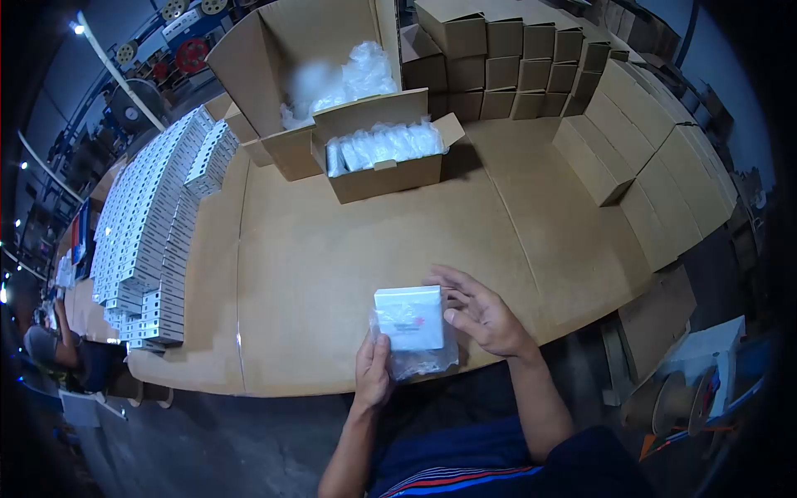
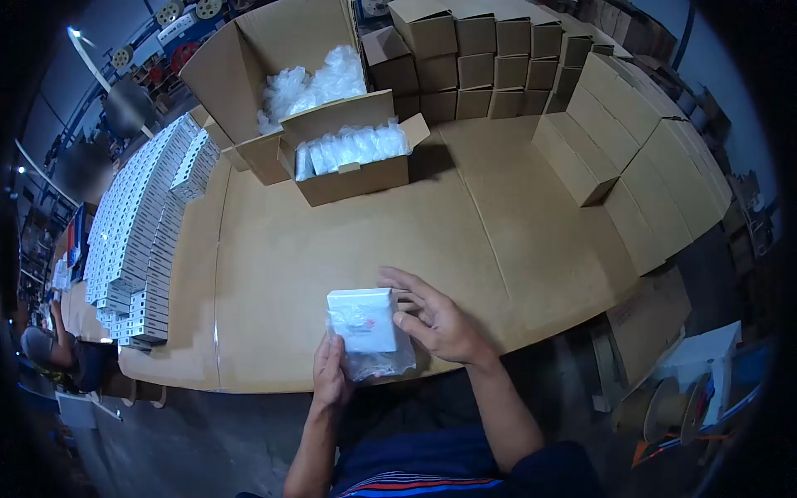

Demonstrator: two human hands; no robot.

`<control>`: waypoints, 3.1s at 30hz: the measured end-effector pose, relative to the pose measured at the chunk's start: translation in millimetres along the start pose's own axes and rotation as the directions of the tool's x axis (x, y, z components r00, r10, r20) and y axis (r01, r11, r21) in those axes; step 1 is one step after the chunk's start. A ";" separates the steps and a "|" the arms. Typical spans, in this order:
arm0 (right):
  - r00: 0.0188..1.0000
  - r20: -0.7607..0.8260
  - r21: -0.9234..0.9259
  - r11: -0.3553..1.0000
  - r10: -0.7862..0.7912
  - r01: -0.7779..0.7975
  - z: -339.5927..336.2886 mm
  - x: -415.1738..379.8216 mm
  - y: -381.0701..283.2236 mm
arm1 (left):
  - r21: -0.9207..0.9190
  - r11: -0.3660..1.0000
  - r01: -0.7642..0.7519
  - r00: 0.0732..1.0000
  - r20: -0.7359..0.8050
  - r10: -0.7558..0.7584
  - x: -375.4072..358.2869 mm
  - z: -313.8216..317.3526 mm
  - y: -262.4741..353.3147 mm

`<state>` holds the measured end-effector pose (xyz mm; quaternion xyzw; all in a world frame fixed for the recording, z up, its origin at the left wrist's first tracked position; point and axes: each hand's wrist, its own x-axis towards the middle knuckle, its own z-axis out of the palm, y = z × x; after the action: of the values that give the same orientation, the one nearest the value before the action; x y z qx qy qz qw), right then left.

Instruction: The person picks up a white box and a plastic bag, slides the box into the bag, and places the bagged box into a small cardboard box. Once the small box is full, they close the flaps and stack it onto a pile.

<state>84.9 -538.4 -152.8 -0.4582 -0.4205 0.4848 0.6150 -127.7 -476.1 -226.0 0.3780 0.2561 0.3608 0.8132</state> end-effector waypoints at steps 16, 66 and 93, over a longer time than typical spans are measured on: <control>0.952 -0.303 0.382 0.911 -0.033 0.153 17.9 -15.0 47.7 | 0.464 0.829 -0.313 0.947 0.082 0.311 4.3 23.8 28.5; 0.982 -0.024 -0.464 0.872 -0.189 0.157 7.7 -11.8 26.5 | 0.128 0.985 -0.118 0.962 -0.233 0.145 17.2 35.8 35.9; 0.817 0.555 -0.725 0.391 -0.157 0.567 4.2 52.2 -62.0 | 0.696 0.609 -0.382 0.923 0.256 0.287 37.4 15.9 89.7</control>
<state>103.1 -493.3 -87.7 -0.4881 -0.8123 0.1355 0.2890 -129.2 -413.0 -150.4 0.7335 0.2552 0.3496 0.5240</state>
